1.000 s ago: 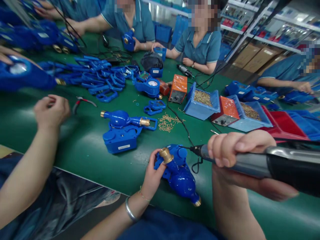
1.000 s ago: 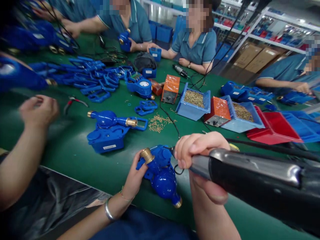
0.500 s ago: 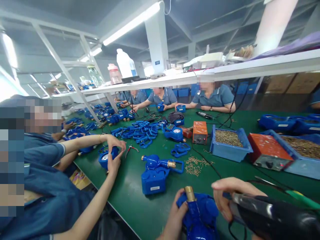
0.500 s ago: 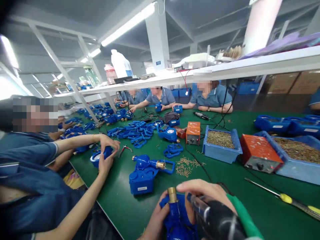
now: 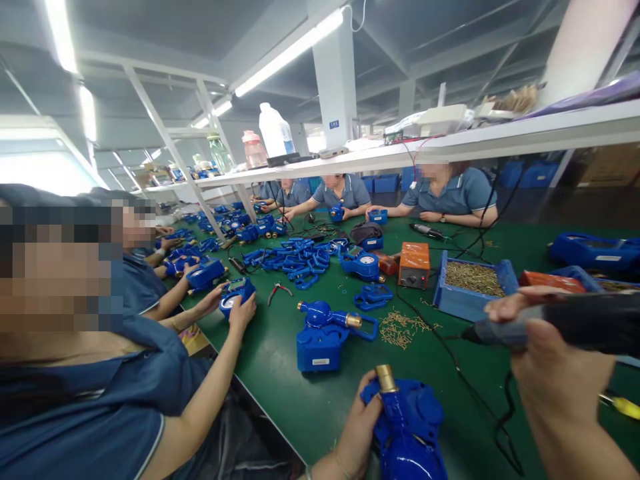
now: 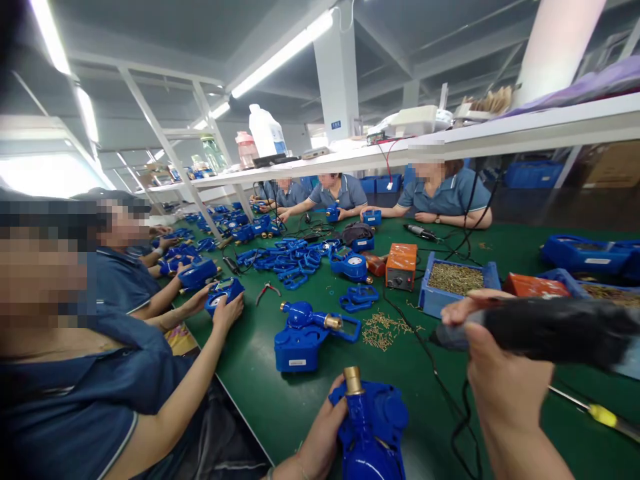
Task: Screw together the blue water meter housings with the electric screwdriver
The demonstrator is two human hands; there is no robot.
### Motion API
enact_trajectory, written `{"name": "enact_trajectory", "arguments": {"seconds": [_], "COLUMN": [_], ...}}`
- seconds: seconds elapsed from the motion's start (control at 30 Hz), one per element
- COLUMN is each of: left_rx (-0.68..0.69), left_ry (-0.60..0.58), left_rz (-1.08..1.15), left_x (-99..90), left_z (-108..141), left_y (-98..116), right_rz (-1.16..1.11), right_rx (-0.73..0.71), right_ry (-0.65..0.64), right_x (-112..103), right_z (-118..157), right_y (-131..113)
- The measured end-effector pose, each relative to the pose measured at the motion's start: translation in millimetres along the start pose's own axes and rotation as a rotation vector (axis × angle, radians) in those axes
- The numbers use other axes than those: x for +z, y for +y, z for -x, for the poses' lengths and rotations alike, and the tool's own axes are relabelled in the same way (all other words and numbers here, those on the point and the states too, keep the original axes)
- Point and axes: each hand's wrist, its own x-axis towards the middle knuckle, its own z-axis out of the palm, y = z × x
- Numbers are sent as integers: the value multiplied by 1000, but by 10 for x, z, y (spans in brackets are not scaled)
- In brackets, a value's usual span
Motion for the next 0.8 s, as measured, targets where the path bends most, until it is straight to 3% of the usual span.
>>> {"name": "enact_trajectory", "arguments": {"seconds": [0.1, 0.2, 0.3, 0.53, 0.8], "left_rx": [3, 52, 39, 52, 41], "left_ry": [-10, 2, 4, 83, 75], "left_rz": [-37, -107, -67, -102, -283], "left_x": [-20, -94, -175, -243, -277], "left_z": [10, -28, -56, 17, -1], "left_y": [22, 5, -19, -19, 20], "right_rz": [164, 216, 227, 177, 133], "right_rx": [-154, -142, -124, -181, -242], "right_ry": [-79, -44, -7, 18, -35], "right_x": [14, -105, -156, -80, -101], "right_z": [-29, -116, -145, -96, -106], "right_y": [383, 743, 899, 754, 567]}}
